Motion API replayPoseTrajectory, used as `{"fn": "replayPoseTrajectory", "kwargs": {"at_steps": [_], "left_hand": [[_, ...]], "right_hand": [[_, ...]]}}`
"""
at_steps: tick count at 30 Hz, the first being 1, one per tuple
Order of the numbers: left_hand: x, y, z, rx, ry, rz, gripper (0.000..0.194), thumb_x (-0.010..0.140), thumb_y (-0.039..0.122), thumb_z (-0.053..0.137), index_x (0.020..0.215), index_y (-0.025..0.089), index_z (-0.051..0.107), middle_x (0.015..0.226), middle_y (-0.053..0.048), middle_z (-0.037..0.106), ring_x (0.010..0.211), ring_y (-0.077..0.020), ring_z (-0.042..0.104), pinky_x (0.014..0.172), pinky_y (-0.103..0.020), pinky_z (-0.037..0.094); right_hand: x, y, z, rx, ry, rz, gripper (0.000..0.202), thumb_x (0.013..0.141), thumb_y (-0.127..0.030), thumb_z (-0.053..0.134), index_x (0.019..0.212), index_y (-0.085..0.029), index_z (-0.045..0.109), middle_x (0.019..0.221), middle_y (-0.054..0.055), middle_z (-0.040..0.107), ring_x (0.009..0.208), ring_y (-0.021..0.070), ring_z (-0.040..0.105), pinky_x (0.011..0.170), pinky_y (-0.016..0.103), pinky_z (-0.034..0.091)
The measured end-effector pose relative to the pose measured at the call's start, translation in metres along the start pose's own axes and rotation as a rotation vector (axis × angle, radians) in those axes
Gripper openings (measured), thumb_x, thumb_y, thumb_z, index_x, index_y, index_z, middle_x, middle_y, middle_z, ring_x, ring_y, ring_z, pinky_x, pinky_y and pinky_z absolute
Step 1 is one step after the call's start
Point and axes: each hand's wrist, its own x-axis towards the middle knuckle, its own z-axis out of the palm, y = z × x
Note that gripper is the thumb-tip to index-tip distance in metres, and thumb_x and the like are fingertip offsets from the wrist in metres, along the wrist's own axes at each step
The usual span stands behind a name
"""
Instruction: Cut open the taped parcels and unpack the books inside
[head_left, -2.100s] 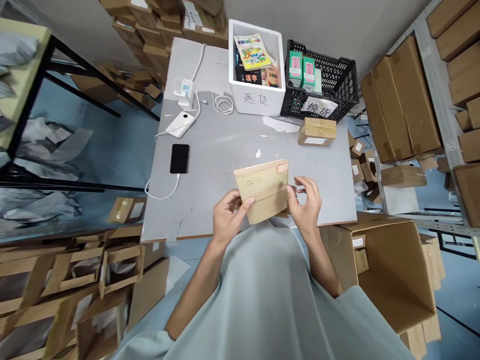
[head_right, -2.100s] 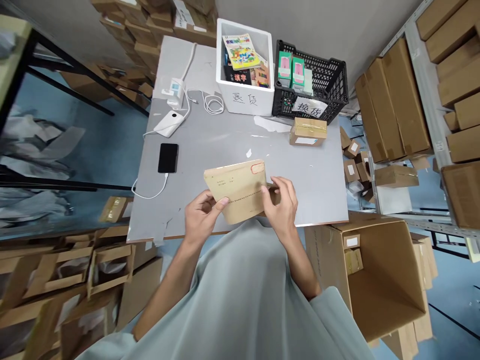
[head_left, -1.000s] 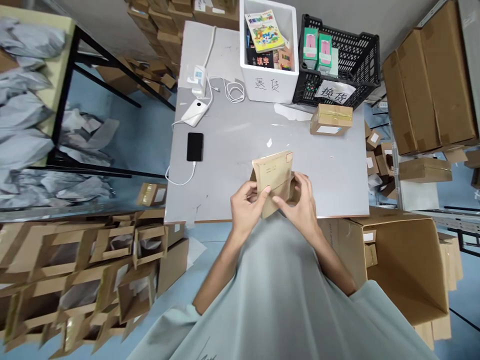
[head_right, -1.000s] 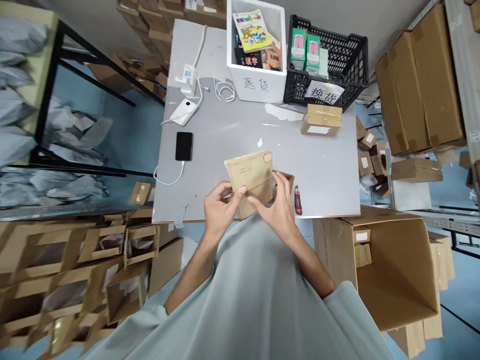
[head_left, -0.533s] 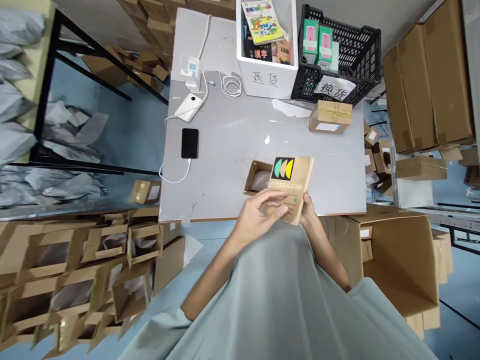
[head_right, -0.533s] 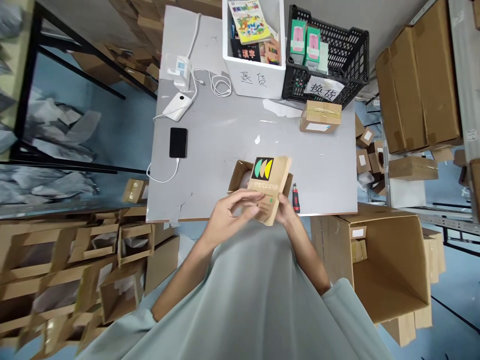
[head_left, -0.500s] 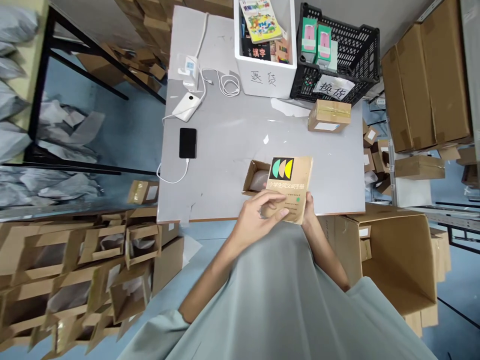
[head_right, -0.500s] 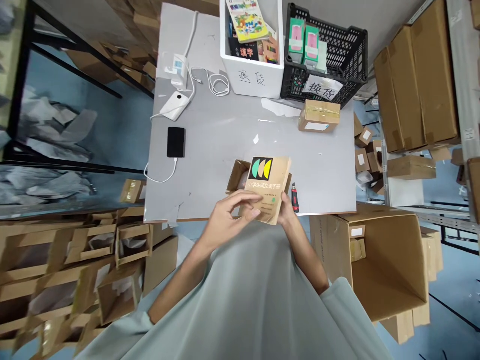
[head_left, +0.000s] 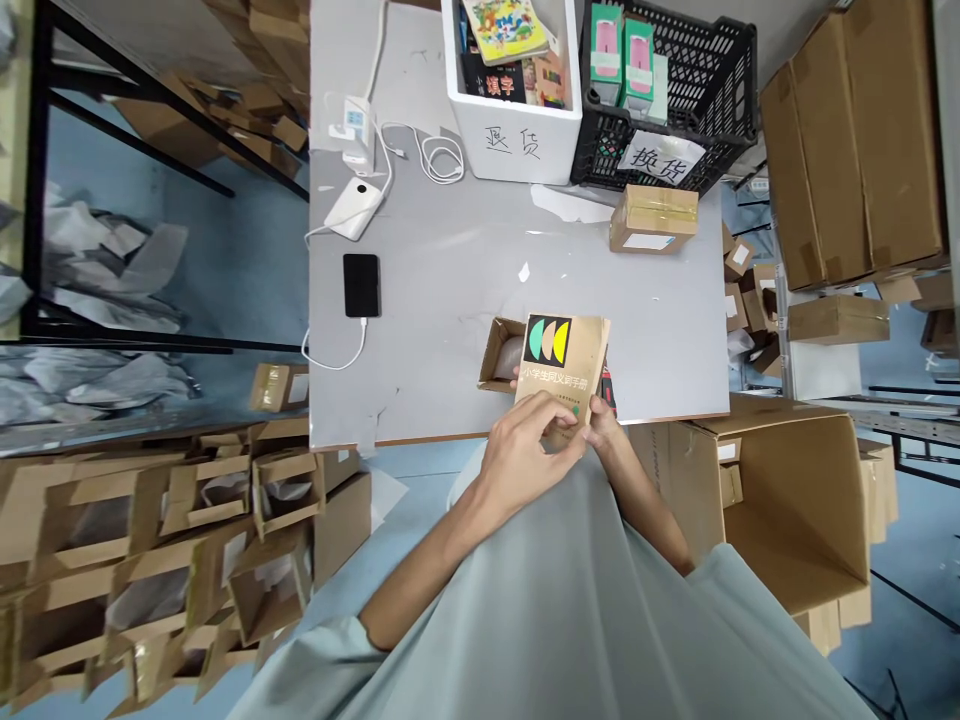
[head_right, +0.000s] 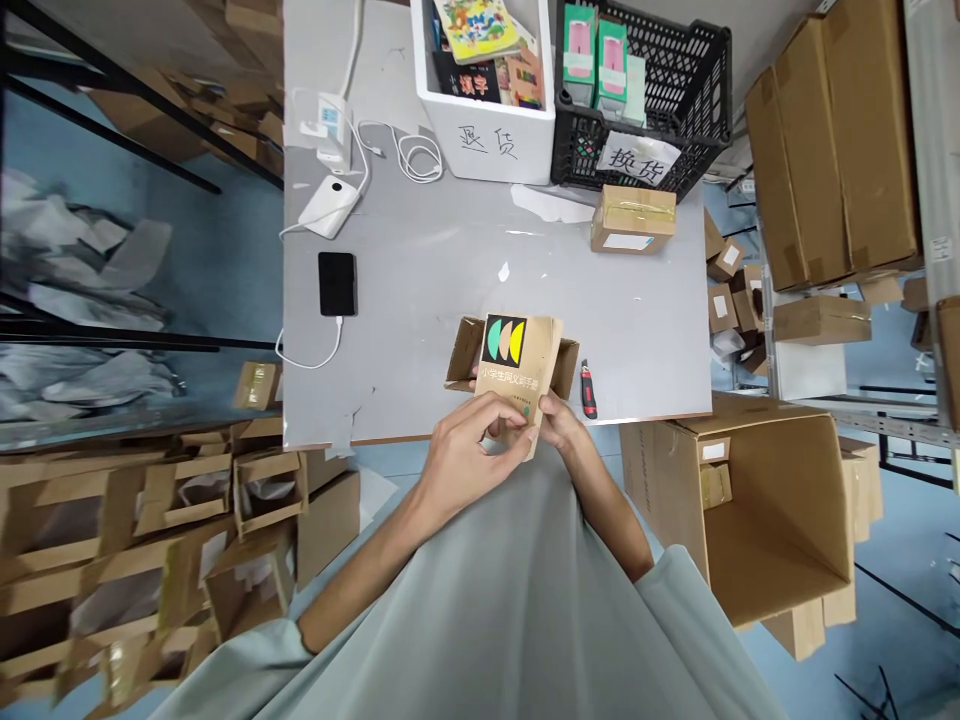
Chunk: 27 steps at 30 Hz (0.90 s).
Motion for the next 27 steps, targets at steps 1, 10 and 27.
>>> {"fn": "replayPoseTrajectory", "kwargs": {"at_steps": [1, 10, 27], "left_hand": [[0.001, 0.000, -0.001, 0.006, 0.006, -0.005, 0.012, 0.095, 0.025, 0.078, 0.085, 0.028, 0.071, 0.081, 0.000, 0.075, 0.071, -0.0187, 0.067, 0.068, -0.033, 0.053], [0.009, -0.014, -0.024, 0.071, 0.073, -0.124, 0.005, 0.088, 0.026, 0.074, 0.083, 0.025, 0.077, 0.082, 0.001, 0.075, 0.065, -0.0143, 0.059, 0.064, -0.029, 0.047], [0.021, -0.078, -0.060, -0.378, 0.184, -0.604, 0.025, 0.062, 0.042, 0.087, 0.071, 0.020, 0.079, 0.067, 0.000, 0.068, 0.059, -0.0116, 0.051, 0.057, -0.025, 0.043]], "right_hand": [[0.000, -0.002, 0.001, -0.002, -0.022, 0.000, 0.090, 0.048, -0.088, 0.092, 0.114, -0.028, 0.080, 0.104, 0.009, 0.085, 0.111, 0.0367, 0.079, 0.078, 0.046, 0.070], [-0.002, -0.015, 0.002, -0.048, -0.174, 0.043, 0.090, 0.067, -0.074, 0.096, 0.144, -0.036, 0.072, 0.137, 0.007, 0.084, 0.132, 0.0364, 0.076, 0.104, 0.049, 0.067], [-0.006, -0.017, -0.036, 0.115, -0.309, 0.111, 0.093, 0.062, -0.058, 0.096, 0.148, -0.032, 0.071, 0.146, 0.011, 0.082, 0.143, 0.0419, 0.074, 0.113, 0.057, 0.068]]}}
